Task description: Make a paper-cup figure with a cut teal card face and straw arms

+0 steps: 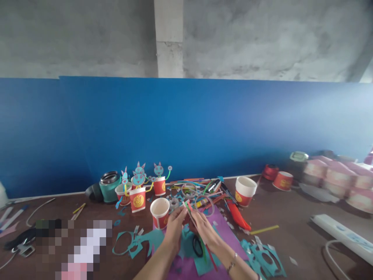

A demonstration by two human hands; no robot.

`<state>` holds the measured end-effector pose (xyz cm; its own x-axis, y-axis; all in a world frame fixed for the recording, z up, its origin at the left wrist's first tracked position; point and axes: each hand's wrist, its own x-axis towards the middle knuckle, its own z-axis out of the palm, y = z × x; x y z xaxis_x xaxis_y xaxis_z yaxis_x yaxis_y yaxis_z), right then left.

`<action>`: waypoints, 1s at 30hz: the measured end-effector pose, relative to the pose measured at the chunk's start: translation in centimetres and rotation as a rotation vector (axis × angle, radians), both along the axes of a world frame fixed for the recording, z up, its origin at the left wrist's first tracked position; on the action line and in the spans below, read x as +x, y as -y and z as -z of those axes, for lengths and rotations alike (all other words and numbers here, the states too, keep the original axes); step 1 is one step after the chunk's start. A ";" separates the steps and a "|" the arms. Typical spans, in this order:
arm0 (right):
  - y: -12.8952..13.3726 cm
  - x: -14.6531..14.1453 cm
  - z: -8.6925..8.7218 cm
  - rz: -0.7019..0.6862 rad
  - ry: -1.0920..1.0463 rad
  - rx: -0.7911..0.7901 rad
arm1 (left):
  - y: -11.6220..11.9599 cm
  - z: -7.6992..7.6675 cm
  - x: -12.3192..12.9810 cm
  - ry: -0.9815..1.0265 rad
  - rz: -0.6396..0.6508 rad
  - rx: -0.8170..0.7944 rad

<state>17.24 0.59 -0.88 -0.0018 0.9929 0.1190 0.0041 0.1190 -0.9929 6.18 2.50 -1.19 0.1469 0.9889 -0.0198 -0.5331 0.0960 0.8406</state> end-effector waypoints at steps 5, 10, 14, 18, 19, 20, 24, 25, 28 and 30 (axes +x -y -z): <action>0.5 -0.5 -1.2 0.028 -0.110 -0.125 | 0.1 0.0 0.1 -0.019 -0.009 -0.007; 0.4 -0.4 -1.6 0.029 -0.106 -0.145 | 0.2 -0.3 0.0 -0.081 0.011 0.017; 0.3 -0.4 -1.4 -0.006 -0.078 -0.093 | 0.6 -0.7 -0.2 -0.222 -0.054 0.162; 0.5 -0.5 -1.4 0.008 -0.060 -0.086 | 0.6 -0.8 -0.2 -0.291 -0.159 0.259; 0.6 -0.6 -1.5 0.005 -0.050 -0.091 | 0.5 -0.8 -0.2 -0.291 -0.170 0.248; 0.7 -0.7 -1.5 -0.005 -0.041 -0.098 | 0.4 -0.7 -0.2 -0.285 -0.173 0.225; 0.7 -0.9 -1.3 -0.067 -0.047 -0.064 | 0.2 -0.5 -0.2 -0.217 -0.095 0.138; 0.6 -0.9 -1.1 -0.075 -0.047 -0.037 | 0.2 -0.5 -0.2 -0.200 -0.072 0.130; 0.2 -0.9 -0.6 -0.055 -0.031 0.020 | 0.2 -0.3 -0.1 -0.156 -0.058 0.098; 0.1 -0.9 -0.4 -0.045 -0.018 0.006 | 0.2 -0.2 0.0 -0.112 -0.085 0.059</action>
<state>16.34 0.51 -0.51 -0.0442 0.9912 0.1250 -0.0197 0.1242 -0.9921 6.14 2.33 -1.03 0.0623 0.9977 0.0273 -0.4400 0.0029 0.8980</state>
